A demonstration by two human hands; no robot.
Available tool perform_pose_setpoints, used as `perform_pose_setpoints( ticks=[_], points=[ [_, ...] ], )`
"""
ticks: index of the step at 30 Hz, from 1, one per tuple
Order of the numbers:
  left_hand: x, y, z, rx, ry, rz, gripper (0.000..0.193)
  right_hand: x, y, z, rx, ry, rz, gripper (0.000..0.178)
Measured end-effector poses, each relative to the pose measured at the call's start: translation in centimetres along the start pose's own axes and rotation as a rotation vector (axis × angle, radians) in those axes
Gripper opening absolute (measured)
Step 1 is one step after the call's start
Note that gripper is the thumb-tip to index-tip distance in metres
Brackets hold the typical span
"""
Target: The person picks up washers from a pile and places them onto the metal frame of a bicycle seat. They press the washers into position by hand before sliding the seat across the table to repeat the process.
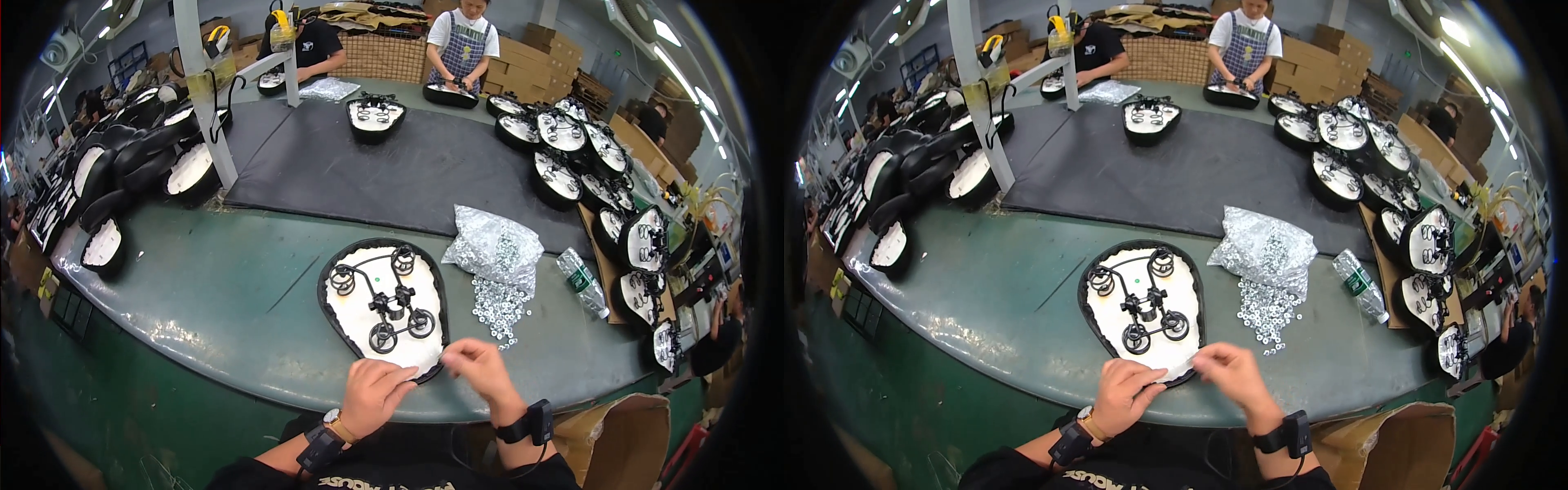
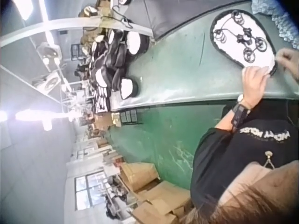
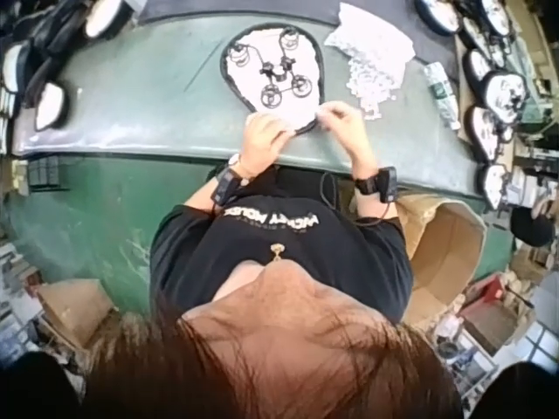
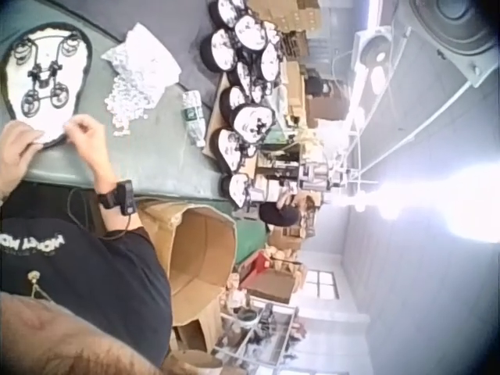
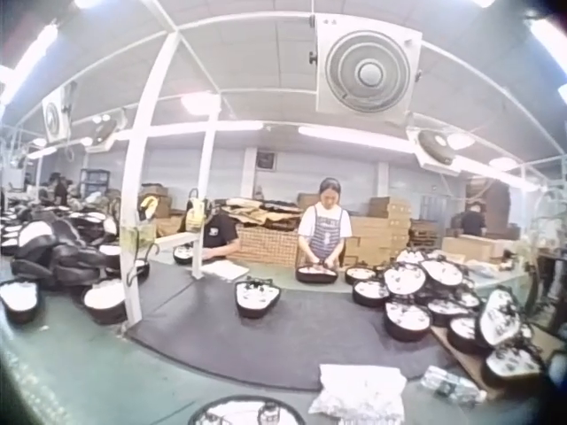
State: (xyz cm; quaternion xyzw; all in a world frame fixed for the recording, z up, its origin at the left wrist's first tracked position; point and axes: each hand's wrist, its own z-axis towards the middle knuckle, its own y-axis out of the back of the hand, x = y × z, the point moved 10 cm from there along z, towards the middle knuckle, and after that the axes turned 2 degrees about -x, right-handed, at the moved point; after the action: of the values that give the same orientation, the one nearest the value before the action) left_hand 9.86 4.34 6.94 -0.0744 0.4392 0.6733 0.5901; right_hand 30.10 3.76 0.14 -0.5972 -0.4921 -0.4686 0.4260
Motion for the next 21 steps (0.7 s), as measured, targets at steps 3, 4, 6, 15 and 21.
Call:
perform_pose_setpoints(
  ticks=[3,4,6,15,21],
  points=[
    [0.1,1.9,0.0,-0.062,0.057,0.006,0.021,-1.1,-5.7,-1.6,0.227,-0.191,0.109,0.015],
    [0.3,2.1,-0.2,-0.054,0.066,-0.006,0.02,-1.2,-6.5,-1.8,0.248,-0.235,0.11,0.014],
    [0.4,2.0,-0.3,-0.004,0.082,-0.001,0.017,-2.1,-6.7,-1.6,0.248,-0.249,0.126,0.015],
    [7.2,-1.3,-4.7,0.249,0.844,-0.831,0.018,0.7,-8.5,-2.0,0.121,0.116,-0.154,0.014],
    [7.7,-0.5,-4.8,0.274,0.83,-0.741,0.021,5.5,-10.1,-3.0,0.036,0.497,-0.554,0.015]
  ],
)
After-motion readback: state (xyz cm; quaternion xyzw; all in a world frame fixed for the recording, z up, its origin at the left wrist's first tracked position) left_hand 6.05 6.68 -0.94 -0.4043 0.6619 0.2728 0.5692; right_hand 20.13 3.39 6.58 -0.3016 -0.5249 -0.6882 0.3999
